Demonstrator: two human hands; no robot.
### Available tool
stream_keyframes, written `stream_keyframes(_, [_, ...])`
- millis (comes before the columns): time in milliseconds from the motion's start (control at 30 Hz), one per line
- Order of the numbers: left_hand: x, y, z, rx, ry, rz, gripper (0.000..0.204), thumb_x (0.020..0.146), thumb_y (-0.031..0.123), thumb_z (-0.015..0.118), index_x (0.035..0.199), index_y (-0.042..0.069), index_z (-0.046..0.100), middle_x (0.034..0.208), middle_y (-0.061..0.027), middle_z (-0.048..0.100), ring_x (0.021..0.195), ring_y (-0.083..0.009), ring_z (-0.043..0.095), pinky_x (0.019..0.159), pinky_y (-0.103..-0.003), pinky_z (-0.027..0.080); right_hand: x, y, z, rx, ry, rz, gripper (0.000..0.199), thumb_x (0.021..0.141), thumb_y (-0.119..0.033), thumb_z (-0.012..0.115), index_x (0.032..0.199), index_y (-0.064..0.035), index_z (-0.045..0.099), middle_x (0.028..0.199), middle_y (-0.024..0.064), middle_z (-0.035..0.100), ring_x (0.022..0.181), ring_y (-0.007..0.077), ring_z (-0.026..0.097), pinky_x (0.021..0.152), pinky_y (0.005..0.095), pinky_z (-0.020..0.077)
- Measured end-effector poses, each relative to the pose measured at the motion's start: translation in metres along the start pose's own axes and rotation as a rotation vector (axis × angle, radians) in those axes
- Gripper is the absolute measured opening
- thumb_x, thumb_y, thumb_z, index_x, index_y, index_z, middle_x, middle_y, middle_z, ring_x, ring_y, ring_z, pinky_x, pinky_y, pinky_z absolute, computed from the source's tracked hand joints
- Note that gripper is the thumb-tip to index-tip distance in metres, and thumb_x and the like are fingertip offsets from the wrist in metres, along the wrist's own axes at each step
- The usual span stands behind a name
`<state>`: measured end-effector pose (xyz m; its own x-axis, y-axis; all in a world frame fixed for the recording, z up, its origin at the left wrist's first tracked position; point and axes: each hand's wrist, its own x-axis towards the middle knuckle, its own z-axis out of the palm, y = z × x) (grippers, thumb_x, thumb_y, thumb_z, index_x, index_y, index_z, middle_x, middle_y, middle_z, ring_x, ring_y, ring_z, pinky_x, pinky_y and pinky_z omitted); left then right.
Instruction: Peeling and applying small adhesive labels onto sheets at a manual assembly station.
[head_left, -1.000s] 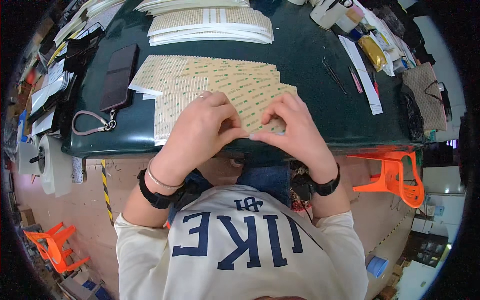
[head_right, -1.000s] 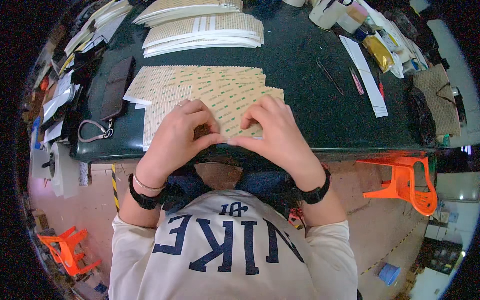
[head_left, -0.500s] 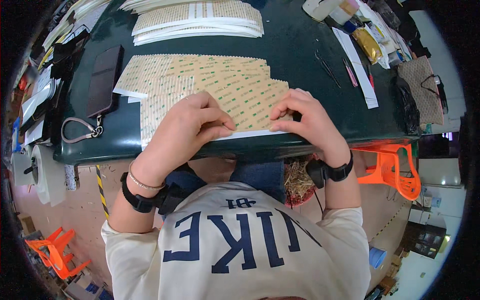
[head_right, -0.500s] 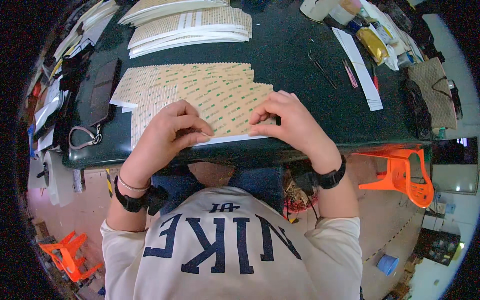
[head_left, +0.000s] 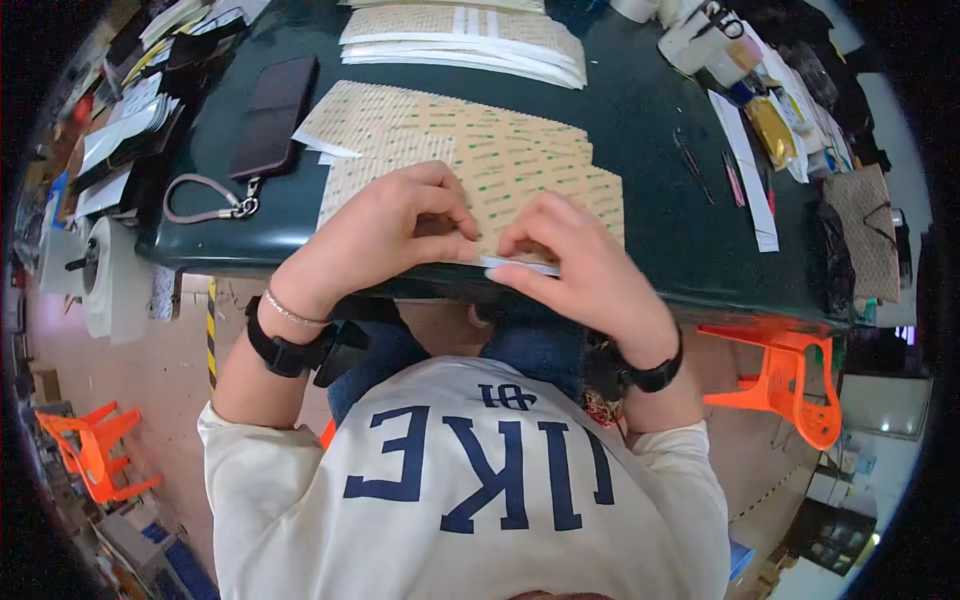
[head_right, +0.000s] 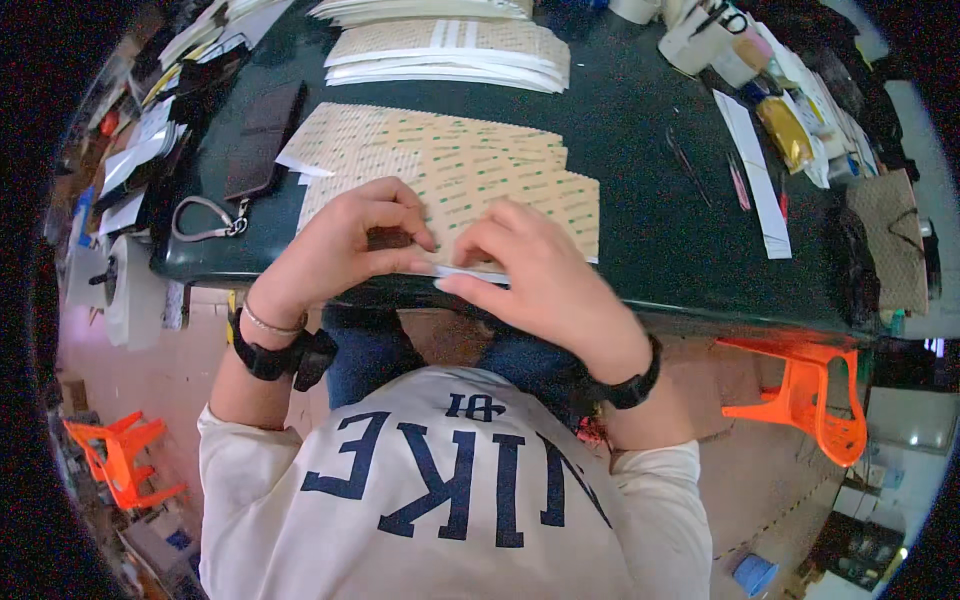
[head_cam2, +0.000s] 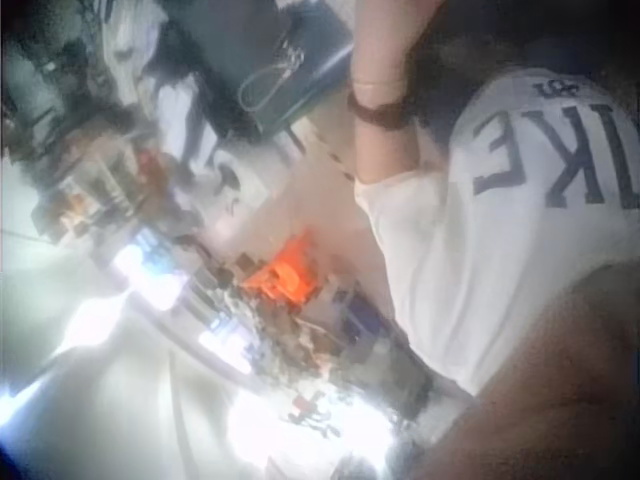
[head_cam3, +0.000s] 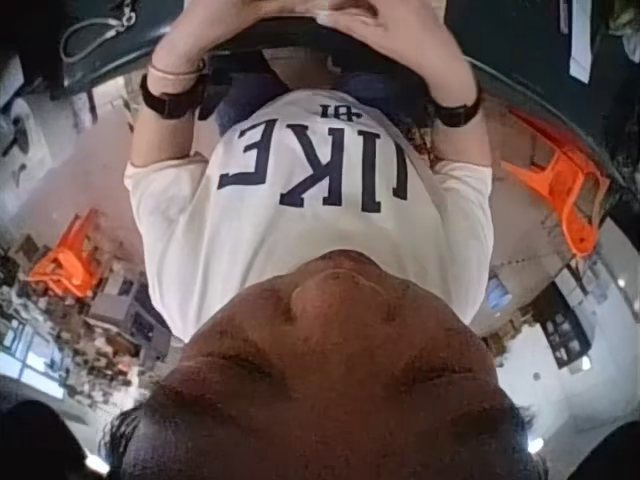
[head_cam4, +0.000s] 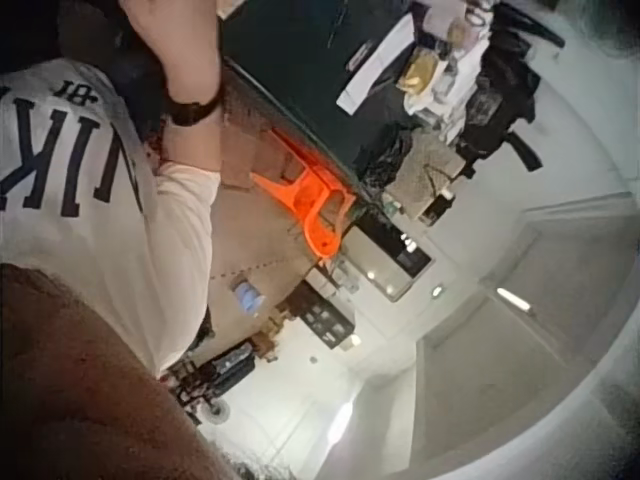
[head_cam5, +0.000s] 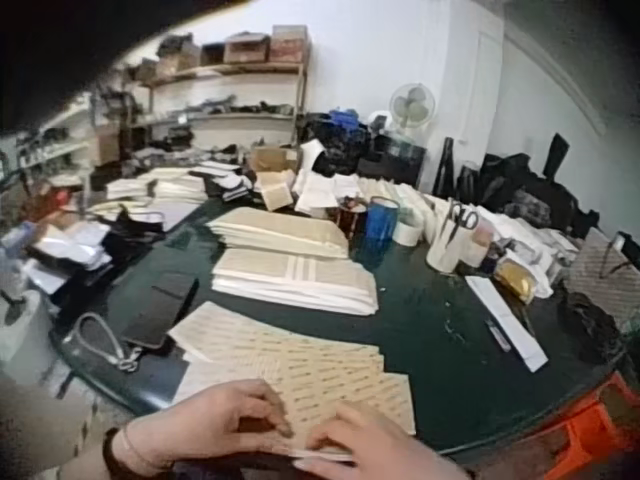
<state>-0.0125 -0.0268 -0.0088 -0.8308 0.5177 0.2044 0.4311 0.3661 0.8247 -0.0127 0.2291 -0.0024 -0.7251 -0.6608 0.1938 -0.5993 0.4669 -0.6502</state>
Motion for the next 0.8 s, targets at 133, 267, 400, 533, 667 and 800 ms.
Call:
stream_keyframes(133, [-0.001,-0.008,0.001,0.063,0.034,0.071,0.017,0.079,0.006,0.080,0.093,0.001,0.072,0.091,-0.0105,0.062,0.085,-0.0289,0.066,0.075,-0.036,0.054,0.014,-0.004,0.018,0.011,0.060,0.071,0.019,0.087,-0.015,0.077,0.096,-0.0040,0.065,0.093,0.0074,0.055,0.084,0.0211,0.058,0.072,0.0307,0.0471])
stream_keyframes(267, [0.000,-0.010,0.002,0.093,0.042,0.086,0.018,0.078,0.007,0.080,0.092,0.002,0.071,0.092,-0.0109,0.063,0.085,-0.0312,0.066,0.074,-0.038,0.054,0.018,-0.003,0.015,0.063,0.020,0.117,0.016,0.087,-0.012,0.077,0.095,-0.0039,0.066,0.090,0.0060,0.053,0.081,0.0184,0.055,0.069,0.0295,0.0455])
stream_keyframes(400, [-0.001,-0.009,0.004,0.103,0.026,0.044,0.018,0.079,0.006,0.081,0.093,0.003,0.070,0.093,-0.0100,0.064,0.084,-0.0281,0.066,0.074,-0.036,0.054,0.020,0.002,0.013,0.143,0.007,0.142,0.015,0.087,-0.010,0.077,0.093,-0.0035,0.065,0.089,0.0041,0.053,0.078,0.0155,0.054,0.067,0.0279,0.0436])
stream_keyframes(533, [-0.003,-0.008,0.005,0.130,0.040,0.023,0.017,0.080,0.005,0.080,0.093,0.003,0.070,0.092,-0.0094,0.064,0.081,-0.0261,0.067,0.071,-0.034,0.055,0.020,0.005,0.016,0.152,0.014,0.143,0.014,0.086,-0.009,0.077,0.092,-0.0031,0.065,0.088,0.0027,0.053,0.076,0.0133,0.053,0.065,0.0263,0.0418])
stream_keyframes(667, [-0.005,-0.007,0.008,0.148,0.078,0.032,0.016,0.080,0.007,0.078,0.092,0.004,0.069,0.089,-0.0102,0.065,0.083,-0.0302,0.067,0.072,-0.037,0.054,0.018,0.005,0.018,0.142,0.042,0.155,0.013,0.087,-0.009,0.077,0.092,-0.0029,0.066,0.087,0.0030,0.053,0.076,0.0121,0.052,0.065,0.0257,0.0413])
stream_keyframes(800, [-0.006,-0.007,0.011,0.163,0.105,0.030,0.014,0.082,0.007,0.077,0.093,0.004,0.069,0.089,-0.0110,0.066,0.085,-0.0322,0.066,0.074,-0.039,0.054,0.016,0.002,0.022,0.139,0.070,0.198,0.013,0.088,-0.010,0.076,0.093,-0.0023,0.066,0.087,0.0032,0.054,0.074,0.0122,0.052,0.065,0.0261,0.0415])
